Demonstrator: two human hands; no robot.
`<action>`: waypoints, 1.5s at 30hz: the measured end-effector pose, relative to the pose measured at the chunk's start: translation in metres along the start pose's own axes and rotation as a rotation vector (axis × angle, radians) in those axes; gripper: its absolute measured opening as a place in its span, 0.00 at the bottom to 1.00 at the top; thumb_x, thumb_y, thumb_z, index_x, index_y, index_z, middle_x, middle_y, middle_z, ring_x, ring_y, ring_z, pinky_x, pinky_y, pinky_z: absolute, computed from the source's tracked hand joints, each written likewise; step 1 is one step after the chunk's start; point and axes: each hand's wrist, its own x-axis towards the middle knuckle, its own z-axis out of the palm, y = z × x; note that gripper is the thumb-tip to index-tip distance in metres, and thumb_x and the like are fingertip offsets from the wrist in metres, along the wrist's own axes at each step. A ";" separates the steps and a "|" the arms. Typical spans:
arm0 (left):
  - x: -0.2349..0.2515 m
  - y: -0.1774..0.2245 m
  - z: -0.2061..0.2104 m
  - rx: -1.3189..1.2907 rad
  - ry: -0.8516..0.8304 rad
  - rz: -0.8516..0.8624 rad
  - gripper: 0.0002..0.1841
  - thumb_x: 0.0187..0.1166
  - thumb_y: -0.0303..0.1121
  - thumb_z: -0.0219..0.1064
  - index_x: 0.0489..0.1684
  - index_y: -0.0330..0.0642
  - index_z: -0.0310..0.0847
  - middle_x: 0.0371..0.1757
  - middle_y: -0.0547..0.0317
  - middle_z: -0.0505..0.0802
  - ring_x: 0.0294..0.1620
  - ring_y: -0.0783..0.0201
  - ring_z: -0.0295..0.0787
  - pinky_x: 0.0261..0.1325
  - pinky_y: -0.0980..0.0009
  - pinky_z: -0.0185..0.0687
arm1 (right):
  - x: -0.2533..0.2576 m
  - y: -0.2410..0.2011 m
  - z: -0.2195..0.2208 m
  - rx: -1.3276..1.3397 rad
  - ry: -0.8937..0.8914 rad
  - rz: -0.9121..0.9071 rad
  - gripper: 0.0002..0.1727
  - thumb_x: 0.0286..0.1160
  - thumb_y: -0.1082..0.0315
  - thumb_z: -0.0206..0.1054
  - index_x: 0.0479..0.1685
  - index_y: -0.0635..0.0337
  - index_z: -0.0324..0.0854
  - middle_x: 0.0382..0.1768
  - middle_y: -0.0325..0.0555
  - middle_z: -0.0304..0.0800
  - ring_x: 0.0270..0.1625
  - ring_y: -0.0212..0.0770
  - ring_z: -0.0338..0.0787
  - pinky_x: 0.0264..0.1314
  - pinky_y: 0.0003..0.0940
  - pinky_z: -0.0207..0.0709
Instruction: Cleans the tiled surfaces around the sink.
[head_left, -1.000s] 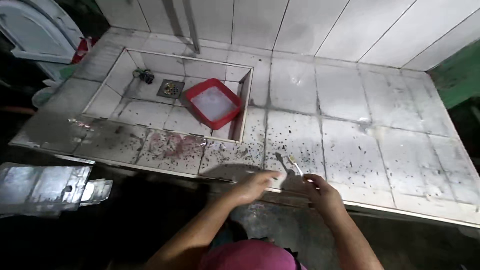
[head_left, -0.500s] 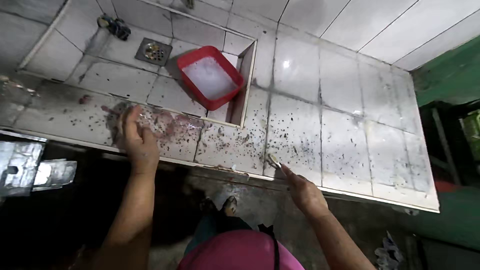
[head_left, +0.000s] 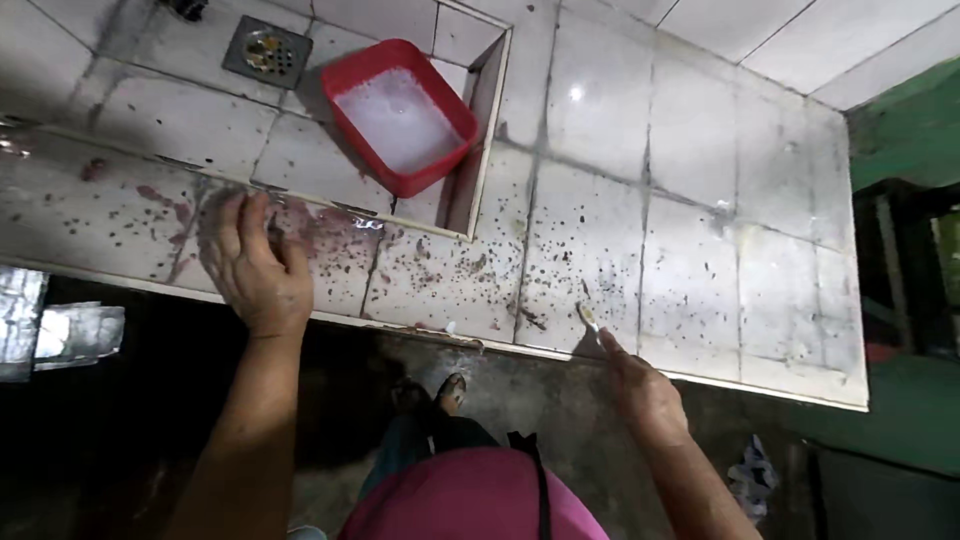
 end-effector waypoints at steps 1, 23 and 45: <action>0.000 0.001 0.000 0.006 0.000 0.005 0.26 0.87 0.37 0.53 0.85 0.46 0.70 0.86 0.41 0.73 0.87 0.39 0.67 0.87 0.42 0.56 | -0.001 -0.011 0.002 0.005 0.000 -0.002 0.29 0.93 0.66 0.53 0.90 0.32 0.66 0.56 0.61 0.92 0.51 0.67 0.92 0.51 0.69 0.82; 0.002 0.001 -0.002 0.029 -0.104 -0.035 0.28 0.88 0.36 0.52 0.88 0.44 0.64 0.90 0.36 0.66 0.91 0.35 0.56 0.89 0.35 0.48 | -0.002 0.054 -0.003 0.075 -0.085 0.290 0.29 0.96 0.57 0.49 0.93 0.23 0.57 0.65 0.61 0.89 0.62 0.69 0.90 0.61 0.73 0.78; -0.205 0.321 0.150 -0.242 -0.198 0.375 0.20 0.86 0.35 0.58 0.76 0.49 0.82 0.82 0.47 0.80 0.78 0.46 0.79 0.77 0.46 0.72 | 0.073 0.224 -0.031 0.021 -0.072 -0.469 0.28 0.88 0.62 0.63 0.86 0.27 0.72 0.65 0.52 0.92 0.48 0.64 0.95 0.42 0.69 0.85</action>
